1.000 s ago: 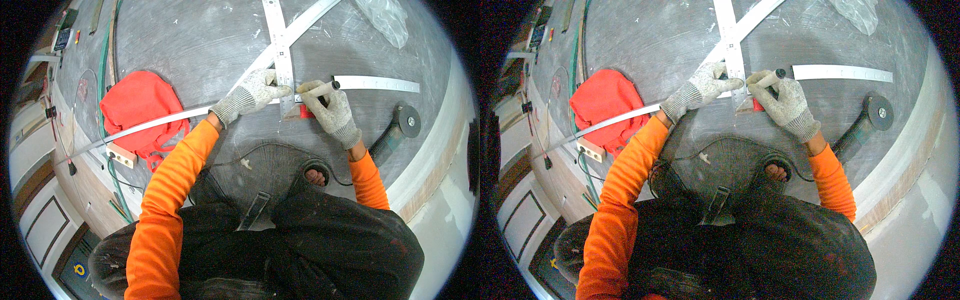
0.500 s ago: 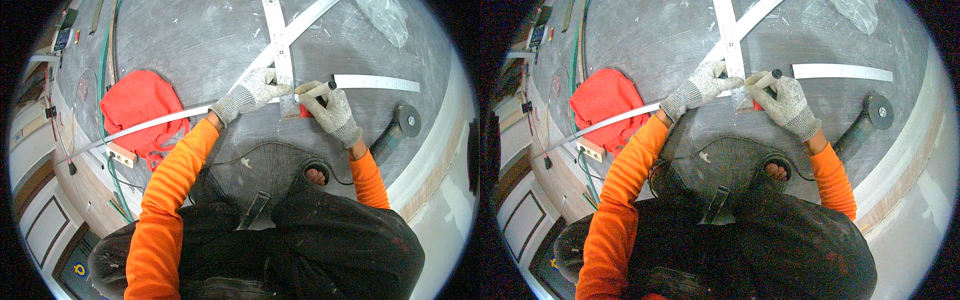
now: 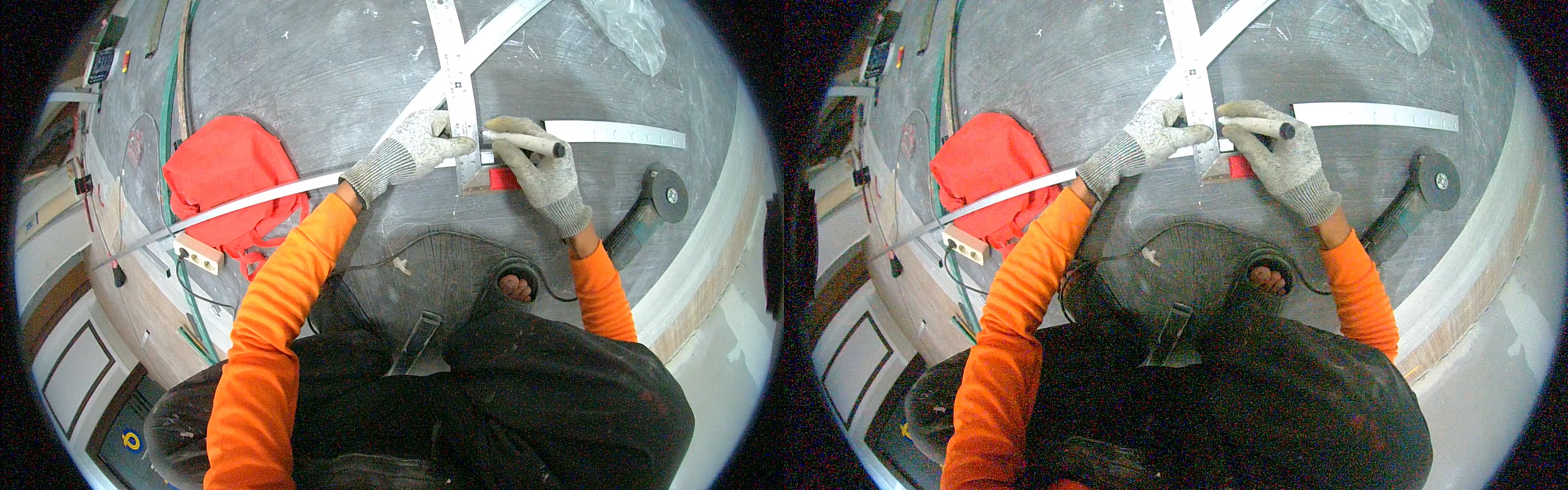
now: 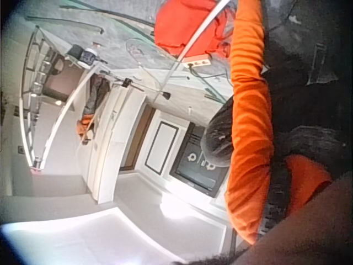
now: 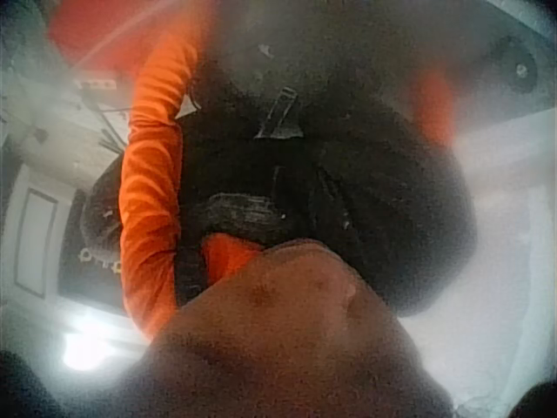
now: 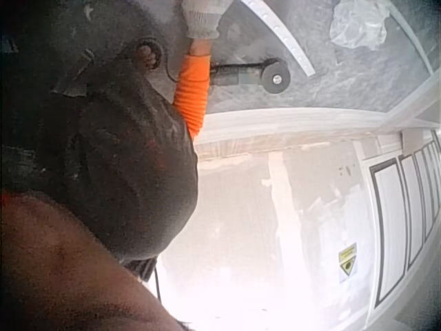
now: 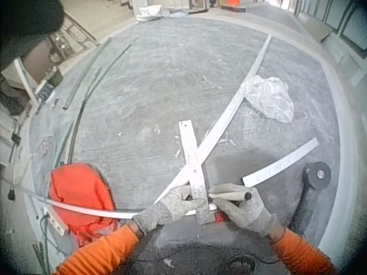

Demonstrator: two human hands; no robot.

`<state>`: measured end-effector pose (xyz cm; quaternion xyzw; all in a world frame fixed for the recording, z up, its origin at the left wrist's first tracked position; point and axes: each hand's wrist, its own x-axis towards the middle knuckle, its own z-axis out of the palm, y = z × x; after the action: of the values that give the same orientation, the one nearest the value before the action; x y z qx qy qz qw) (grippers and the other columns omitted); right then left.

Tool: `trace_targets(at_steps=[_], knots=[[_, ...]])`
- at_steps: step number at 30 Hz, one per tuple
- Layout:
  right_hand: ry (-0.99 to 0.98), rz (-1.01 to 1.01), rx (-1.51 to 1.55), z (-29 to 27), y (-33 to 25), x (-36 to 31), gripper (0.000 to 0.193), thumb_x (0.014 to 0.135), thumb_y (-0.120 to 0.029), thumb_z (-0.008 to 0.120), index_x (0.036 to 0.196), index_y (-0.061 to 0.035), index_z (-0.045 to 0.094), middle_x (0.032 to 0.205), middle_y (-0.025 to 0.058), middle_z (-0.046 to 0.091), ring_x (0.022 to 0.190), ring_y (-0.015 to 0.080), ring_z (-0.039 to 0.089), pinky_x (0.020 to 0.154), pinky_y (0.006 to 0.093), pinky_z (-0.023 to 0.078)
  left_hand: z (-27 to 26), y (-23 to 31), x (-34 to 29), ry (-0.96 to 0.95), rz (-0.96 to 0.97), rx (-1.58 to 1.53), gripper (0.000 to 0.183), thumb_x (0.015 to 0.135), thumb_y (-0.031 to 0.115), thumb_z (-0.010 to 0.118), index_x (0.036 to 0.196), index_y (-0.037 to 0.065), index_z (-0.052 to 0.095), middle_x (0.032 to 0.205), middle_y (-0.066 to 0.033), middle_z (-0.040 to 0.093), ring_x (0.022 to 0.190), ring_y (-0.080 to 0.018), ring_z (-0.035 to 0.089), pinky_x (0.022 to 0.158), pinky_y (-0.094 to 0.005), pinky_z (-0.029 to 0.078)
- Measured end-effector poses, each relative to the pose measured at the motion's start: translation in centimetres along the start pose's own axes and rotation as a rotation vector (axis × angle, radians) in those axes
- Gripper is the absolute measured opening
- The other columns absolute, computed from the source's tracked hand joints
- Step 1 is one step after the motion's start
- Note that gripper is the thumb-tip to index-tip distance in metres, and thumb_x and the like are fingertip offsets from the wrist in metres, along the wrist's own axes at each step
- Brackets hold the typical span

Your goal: The person uses an angle grinder to cut a long metal strip on the floor, creating sparks. They then use a square ruler and a marker to measure and mark the metal strip for further cuts.

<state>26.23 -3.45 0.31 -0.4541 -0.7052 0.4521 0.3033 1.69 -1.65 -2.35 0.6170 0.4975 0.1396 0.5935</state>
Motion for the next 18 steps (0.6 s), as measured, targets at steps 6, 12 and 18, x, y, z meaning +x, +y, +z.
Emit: trace_targets(at_steps=[6,12,18], knots=[[0.102,-0.214,-0.224,-1.0,0.6,-0.8,0.029,0.096,-0.011,0.072,0.125,-0.0105,0.072,0.122,0.0152,0.073,0.11,0.0339,0.071,0.096,0.0416,0.057,0.1,-0.9,0.5,0.02,0.011,0.078,0.038,0.099,0.038,0.073,0.116,0.004,0.076,0.101,-0.0119,0.078,0.094,-0.0177,0.071,0.09,-0.0351,0.054],[-0.19,-0.302,-0.595,-1.6,0.0,-3.5,0.041,0.086,-0.023,0.076,0.126,-0.0187,0.068,0.114,0.0118,0.064,0.11,0.0336,0.062,0.102,0.0487,0.049,0.2,-0.8,0.3,0.021,0.013,0.047,0.039,0.098,0.04,0.073,0.115,0.004,0.076,0.1,-0.0119,0.078,0.093,-0.0186,0.071,0.088,-0.0367,0.054],[-0.141,-0.4,-0.688,-0.6,2.2,-4.7,0.041,0.082,-0.024,0.08,0.12,-0.0166,0.069,0.122,0.0135,0.067,0.117,0.0368,0.064,0.105,0.0504,0.049,0.3,1.7,-1.0,0.092,-0.02,0.223,0.041,0.098,0.043,0.072,0.109,0.004,0.075,0.089,-0.0139,0.072,0.086,-0.028,0.069,0.083,-0.041,0.054]])
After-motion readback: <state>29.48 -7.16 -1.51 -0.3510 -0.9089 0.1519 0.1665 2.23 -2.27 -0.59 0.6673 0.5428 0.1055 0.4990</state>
